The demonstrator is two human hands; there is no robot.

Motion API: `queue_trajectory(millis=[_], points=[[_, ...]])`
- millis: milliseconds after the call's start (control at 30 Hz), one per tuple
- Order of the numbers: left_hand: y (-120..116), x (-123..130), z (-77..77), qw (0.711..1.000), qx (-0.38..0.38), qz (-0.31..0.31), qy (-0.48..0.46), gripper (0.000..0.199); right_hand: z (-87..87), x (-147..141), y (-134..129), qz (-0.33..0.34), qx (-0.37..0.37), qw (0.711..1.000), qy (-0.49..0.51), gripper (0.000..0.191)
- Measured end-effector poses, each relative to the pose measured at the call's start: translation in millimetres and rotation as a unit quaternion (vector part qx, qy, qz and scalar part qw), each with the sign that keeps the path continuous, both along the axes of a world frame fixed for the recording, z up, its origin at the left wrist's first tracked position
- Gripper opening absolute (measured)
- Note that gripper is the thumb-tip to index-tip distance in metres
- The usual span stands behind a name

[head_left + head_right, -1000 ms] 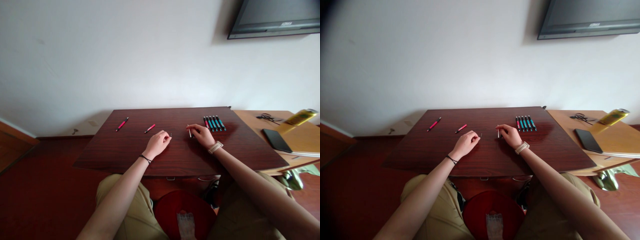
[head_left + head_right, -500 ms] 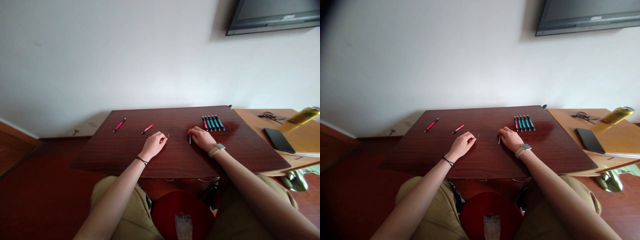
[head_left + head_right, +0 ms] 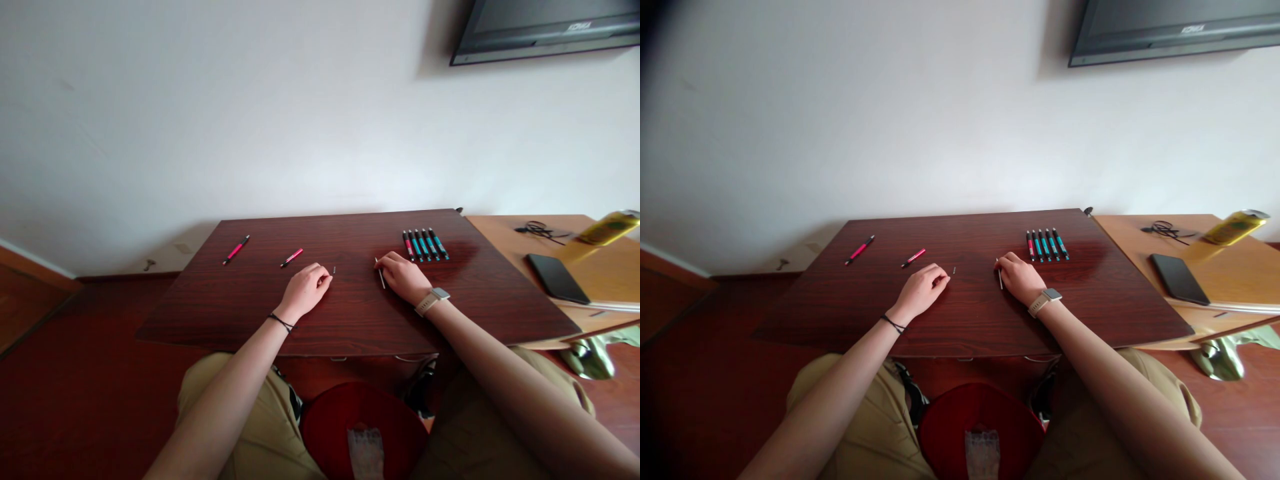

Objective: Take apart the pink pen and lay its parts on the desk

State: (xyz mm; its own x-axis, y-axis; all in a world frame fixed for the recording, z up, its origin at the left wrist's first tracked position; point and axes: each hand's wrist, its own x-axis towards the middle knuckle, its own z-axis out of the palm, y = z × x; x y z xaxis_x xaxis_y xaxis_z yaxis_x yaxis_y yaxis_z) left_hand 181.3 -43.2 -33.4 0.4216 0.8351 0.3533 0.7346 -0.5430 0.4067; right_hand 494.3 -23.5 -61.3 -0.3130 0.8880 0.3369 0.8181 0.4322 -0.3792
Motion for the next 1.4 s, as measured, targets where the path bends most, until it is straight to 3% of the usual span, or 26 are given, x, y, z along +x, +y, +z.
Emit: queue_trajectory(millis=[633, 867, 1100, 1233, 1400], points=[[1, 0, -1.8, 1.000, 0.005, 0.003, 0.010, 0.020, -3.3, -1, 0, -0.015, 0.010, 1.000, 0.025, 0.026], [-1, 1, 0.5, 1.000, 0.004, 0.008, -0.015, 0.018, 15.5, -9, -8, -0.033, 0.076, 0.984, 0.160, 0.024], [-20, 19, 14.4, 0.995, -0.016, -0.030, -0.092, 0.012, 26.2, -37, -25, 0.010, -0.007, 0.932, 0.363, 0.030], [-31, 34, 14.8, 0.992, -0.017, -0.070, -0.106, 0.019, 25.0, -57, -37, 0.048, 0.000, 0.924, 0.380, 0.032], [-31, 36, 8.8, 0.991, 0.017, -0.057, -0.120, 0.011, 24.2, -67, -45, 0.085, 0.007, 0.924, 0.373, 0.027]])
